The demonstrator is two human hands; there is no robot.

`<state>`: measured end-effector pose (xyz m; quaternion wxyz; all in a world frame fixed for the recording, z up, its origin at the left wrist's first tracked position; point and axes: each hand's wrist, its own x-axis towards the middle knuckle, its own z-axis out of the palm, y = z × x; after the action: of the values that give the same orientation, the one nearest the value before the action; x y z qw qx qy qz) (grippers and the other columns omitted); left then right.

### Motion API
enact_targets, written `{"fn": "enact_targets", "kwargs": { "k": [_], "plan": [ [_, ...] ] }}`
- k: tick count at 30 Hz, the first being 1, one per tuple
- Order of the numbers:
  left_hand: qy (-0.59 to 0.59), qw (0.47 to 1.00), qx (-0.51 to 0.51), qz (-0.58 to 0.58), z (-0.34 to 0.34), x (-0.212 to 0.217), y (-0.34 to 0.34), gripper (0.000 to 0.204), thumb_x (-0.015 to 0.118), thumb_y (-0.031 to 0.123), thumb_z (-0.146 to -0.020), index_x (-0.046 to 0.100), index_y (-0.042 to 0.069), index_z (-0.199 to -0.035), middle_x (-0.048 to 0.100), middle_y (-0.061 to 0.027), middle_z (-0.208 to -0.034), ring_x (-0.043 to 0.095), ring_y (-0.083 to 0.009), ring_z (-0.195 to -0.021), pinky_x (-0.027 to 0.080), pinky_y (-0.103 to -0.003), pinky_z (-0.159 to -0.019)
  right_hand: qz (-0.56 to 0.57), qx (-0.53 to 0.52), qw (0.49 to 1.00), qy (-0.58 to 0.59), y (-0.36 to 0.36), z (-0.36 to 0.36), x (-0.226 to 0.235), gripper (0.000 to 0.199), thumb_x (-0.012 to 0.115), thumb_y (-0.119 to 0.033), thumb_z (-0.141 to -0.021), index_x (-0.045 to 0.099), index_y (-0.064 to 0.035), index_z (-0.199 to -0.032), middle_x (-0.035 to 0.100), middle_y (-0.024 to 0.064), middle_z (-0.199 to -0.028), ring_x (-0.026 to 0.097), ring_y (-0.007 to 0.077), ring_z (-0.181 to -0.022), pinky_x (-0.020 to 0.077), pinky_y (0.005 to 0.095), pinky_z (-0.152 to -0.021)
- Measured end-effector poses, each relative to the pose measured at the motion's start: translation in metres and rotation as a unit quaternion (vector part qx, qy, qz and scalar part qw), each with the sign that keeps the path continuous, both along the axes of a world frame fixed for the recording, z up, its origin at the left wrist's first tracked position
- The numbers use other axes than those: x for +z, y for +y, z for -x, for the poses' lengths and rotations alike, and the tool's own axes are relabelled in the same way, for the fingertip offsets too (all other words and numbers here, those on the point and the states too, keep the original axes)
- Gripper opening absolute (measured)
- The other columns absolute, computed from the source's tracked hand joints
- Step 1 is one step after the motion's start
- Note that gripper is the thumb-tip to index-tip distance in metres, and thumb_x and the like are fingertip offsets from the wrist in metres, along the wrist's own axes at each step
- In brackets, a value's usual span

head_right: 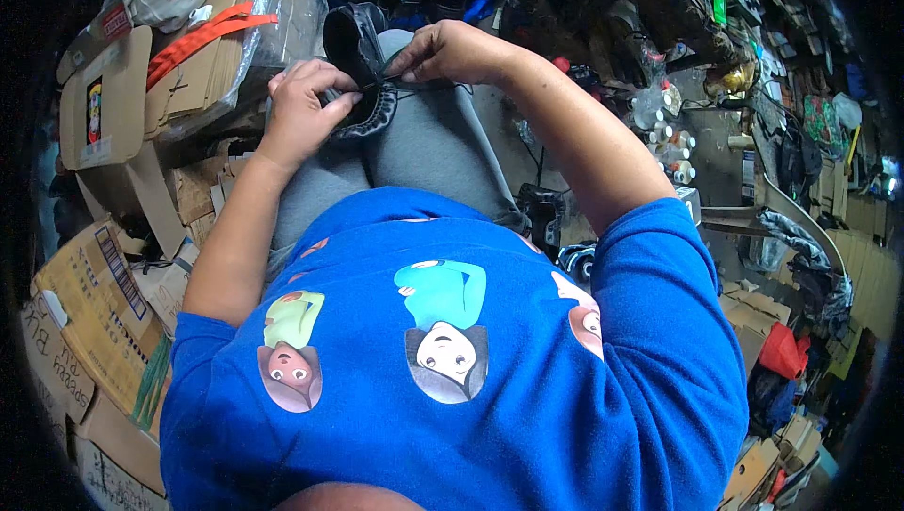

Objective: Manually sewing or stitching a leather shoe component.

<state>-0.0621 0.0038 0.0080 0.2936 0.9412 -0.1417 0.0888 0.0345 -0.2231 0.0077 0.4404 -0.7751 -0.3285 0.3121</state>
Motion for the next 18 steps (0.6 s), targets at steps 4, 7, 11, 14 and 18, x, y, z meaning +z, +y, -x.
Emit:
{"fn": "enact_targets", "kwargs": {
  "k": [4, 7, 11, 14, 18],
  "plan": [
    [-0.038, 0.999, -0.030, -0.015, 0.002, 0.017, -0.001, 0.010, 0.068, 0.018, -0.072, 0.065, 0.015, -0.081, 0.060, 0.0017, -0.088, 0.055, -0.0172, -0.093, 0.029, -0.039, -0.088, -0.008, 0.010, 1.000, 0.027, -0.001, 0.000, 0.002, 0.019, 0.068, -0.006, -0.079, 0.070, -0.0062, -0.099, 0.062, 0.0037, -0.090, 0.058, 0.0141, -0.088, 0.0457, 0.0281, -0.082],
    [-0.099, 0.991, -0.077, -0.044, -0.012, 0.030, -0.003, 0.009, 0.066, 0.017, -0.076, 0.062, 0.014, -0.084, 0.058, 0.0002, -0.088, 0.054, -0.0195, -0.092, 0.031, -0.042, -0.088, -0.022, 0.028, 0.998, 0.043, 0.002, -0.004, -0.002, 0.019, 0.068, -0.005, -0.079, 0.070, -0.0049, -0.099, 0.063, 0.0041, -0.091, 0.057, 0.0139, -0.088, 0.0453, 0.0281, -0.082],
    [0.042, 0.989, -0.078, -0.118, -0.021, 0.027, 0.004, 0.017, 0.068, 0.024, -0.075, 0.068, 0.015, -0.089, 0.062, -0.0011, -0.096, 0.055, -0.0210, -0.098, 0.032, -0.044, -0.088, -0.019, 0.026, 0.999, 0.037, 0.001, -0.005, -0.003, 0.019, 0.068, -0.005, -0.079, 0.070, -0.0044, -0.098, 0.063, 0.0040, -0.090, 0.058, 0.0138, -0.088, 0.0452, 0.0281, -0.082],
    [0.064, 0.988, -0.097, -0.104, -0.010, 0.022, 0.003, 0.014, 0.069, 0.023, -0.073, 0.069, 0.015, -0.084, 0.062, -0.0011, -0.093, 0.054, -0.0208, -0.098, 0.032, -0.042, -0.087, -0.019, 0.024, 0.998, 0.046, 0.001, -0.004, 0.001, 0.019, 0.069, -0.005, -0.079, 0.070, -0.0044, -0.098, 0.063, 0.0037, -0.089, 0.058, 0.0134, -0.088, 0.0453, 0.0280, -0.081],
    [0.015, 0.994, -0.067, -0.087, -0.004, 0.027, -0.002, 0.008, 0.067, 0.018, -0.073, 0.067, 0.013, -0.079, 0.058, -0.0005, -0.086, 0.054, -0.0194, -0.095, 0.031, -0.040, -0.088, -0.009, 0.017, 0.998, 0.052, 0.002, -0.003, 0.001, 0.019, 0.068, -0.004, -0.079, 0.070, -0.0044, -0.098, 0.066, 0.0030, -0.091, 0.059, 0.0121, -0.087, 0.0457, 0.0268, -0.083]
  ]
}}
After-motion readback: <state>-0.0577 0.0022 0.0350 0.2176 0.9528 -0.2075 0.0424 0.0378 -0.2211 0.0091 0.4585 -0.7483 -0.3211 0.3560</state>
